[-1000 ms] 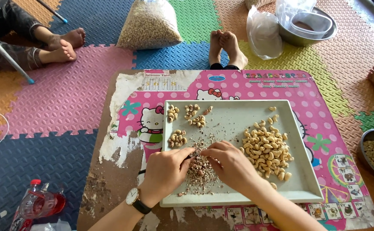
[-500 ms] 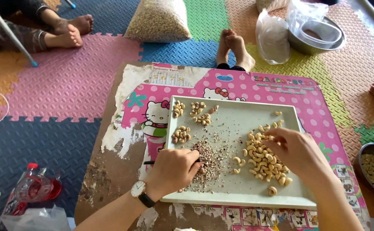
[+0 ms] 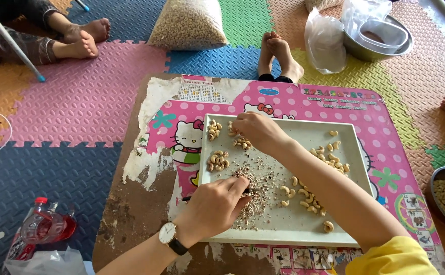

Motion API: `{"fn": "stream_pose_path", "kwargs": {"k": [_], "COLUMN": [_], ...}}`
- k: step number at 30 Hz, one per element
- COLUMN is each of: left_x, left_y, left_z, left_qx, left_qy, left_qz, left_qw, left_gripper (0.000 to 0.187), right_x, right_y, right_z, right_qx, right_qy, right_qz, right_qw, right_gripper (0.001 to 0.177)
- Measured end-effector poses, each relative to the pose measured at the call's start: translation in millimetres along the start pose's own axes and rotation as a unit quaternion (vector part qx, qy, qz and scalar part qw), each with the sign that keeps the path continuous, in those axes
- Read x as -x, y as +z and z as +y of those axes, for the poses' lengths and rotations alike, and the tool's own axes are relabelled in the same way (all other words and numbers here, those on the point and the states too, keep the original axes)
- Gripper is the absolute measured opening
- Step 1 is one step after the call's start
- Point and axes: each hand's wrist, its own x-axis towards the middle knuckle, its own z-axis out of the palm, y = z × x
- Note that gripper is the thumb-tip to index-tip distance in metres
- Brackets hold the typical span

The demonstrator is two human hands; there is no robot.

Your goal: Manually peeling the skin off cashew nuts and sorting them into piles on a tray

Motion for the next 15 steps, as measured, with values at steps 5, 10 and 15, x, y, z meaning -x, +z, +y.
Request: {"fn": "stream_pose_path", "kwargs": {"k": [5, 10, 15], "left_x": [2, 4, 1], "left_y": [2, -7, -19], "left_z": [1, 1, 6], "left_qx": [0.028, 0.079, 0.120], "left_qy": [-0.014, -0.001, -0.023], "left_qz": [-0.005, 0.026, 0.123], "left_qw": [0.999, 0.997, 0.985], "left_gripper": [0.023, 0.030, 0.038], "right_x": [2, 35, 88], "right_y": [-3, -24, -32], "right_z": [5, -16, -43], "right_qx": [-0.027, -0.154, -0.422], "right_qy": [0.009, 0.048, 0.246], "right_qz": [0.011, 0.086, 0.051], "right_qw": [1.000, 0.983, 0.871], "right_gripper": [0.017, 0.034, 0.027]}}
